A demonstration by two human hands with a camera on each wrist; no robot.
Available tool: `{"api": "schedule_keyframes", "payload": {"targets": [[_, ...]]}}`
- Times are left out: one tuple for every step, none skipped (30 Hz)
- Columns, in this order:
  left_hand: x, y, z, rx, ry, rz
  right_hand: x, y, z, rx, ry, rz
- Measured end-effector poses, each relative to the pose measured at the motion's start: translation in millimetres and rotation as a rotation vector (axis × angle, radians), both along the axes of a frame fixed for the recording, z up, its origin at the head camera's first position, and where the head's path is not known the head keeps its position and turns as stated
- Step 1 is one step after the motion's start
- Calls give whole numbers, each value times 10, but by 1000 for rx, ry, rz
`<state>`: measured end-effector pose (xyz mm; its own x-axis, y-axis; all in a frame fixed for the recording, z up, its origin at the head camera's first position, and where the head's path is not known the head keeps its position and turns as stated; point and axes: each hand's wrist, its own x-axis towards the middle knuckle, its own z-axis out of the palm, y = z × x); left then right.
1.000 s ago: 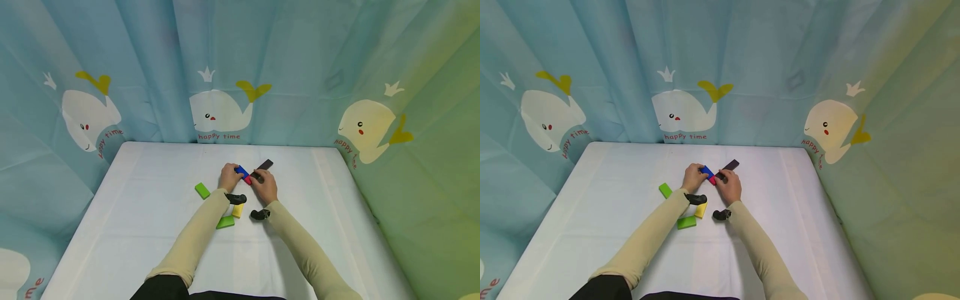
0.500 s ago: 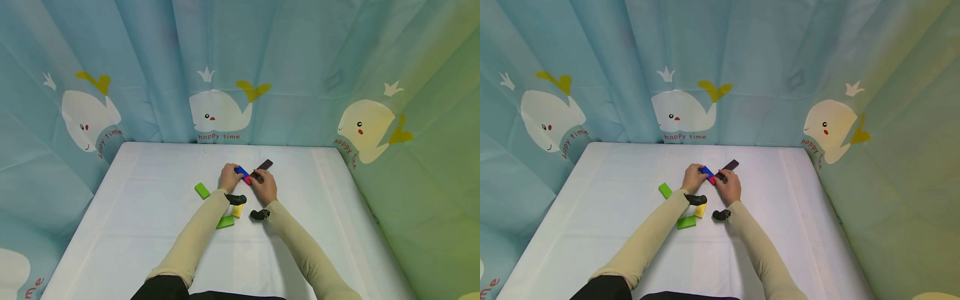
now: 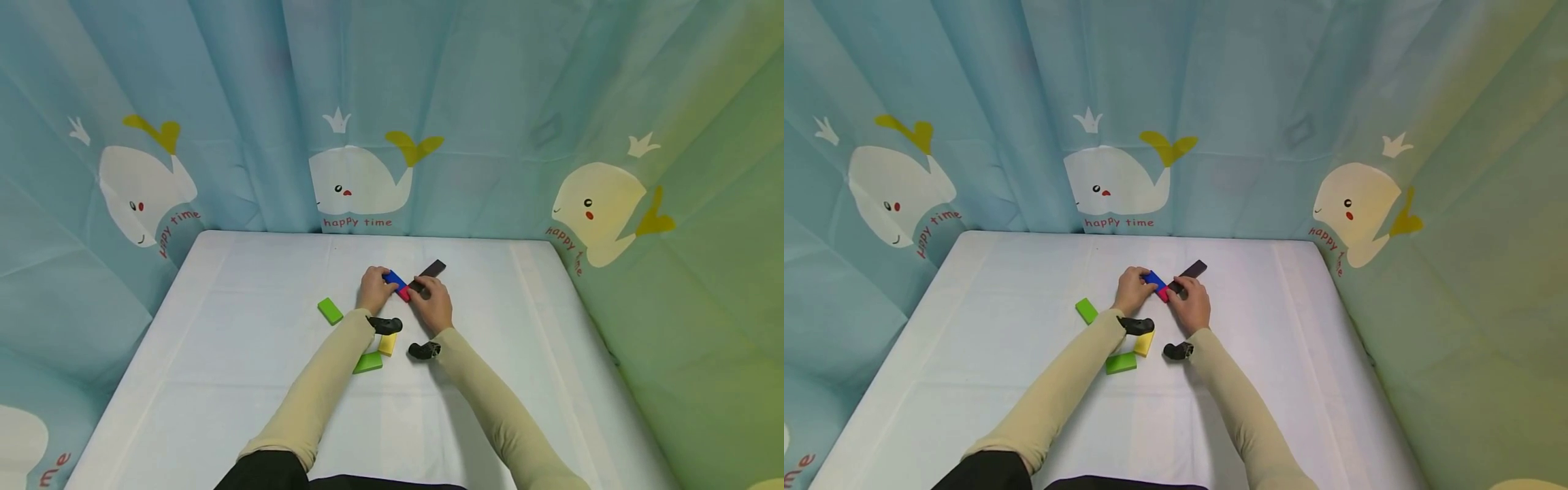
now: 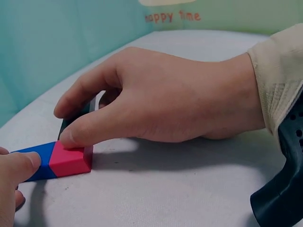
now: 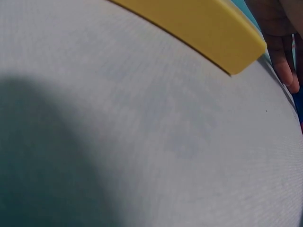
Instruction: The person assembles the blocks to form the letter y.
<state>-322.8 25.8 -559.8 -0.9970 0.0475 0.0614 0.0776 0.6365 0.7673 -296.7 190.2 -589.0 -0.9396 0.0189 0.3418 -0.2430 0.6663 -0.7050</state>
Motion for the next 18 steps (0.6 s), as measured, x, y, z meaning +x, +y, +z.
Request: {"api": "schedule_keyframes", "payload": {"targets": [[-2,-1,-2,5,-1,2,1,0,2,-1,-1,0],[0,-1,-1,12,-3,3,1,0,2,-1,-1,0],[0,-2,-1,18,-5,5,2,-1,2,1,-2,-1],[0,-6,4,26,-5,7,-2,-3,6,2,-2,0],[0,-10,8,31,-5,10,-5,-6,9,2,-1,1],[1,-13,13,35,-5,11,-8,-9,13,4,-1,2],[1,-16,17,34,-4,11,-11,-12,17,2,-1,2],[3,-19,22,34,-2,10,-15,-14,18,3,1,2],[3,-22,24,32,0,9,-17,-16,22,5,2,1],[4,-24,29,33,1,7,-21,-18,23,5,3,0],[4,-27,32,33,2,5,-23,-19,25,7,2,-1],[6,-31,37,38,3,4,-23,-20,28,10,0,-1],[8,-38,36,47,4,3,-21,-21,30,11,-3,-2],[13,-47,34,64,8,3,-16,-21,28,12,-1,-1],[16,-59,27,78,9,4,-10,-19,22,12,4,0],[22,-75,26,100,3,7,-7,-16,12,11,7,-2],[23,-96,19,117,0,10,-1,-11,3,11,10,-3],[26,-123,21,133,-7,14,5,-5,-5,8,14,-3]]}}
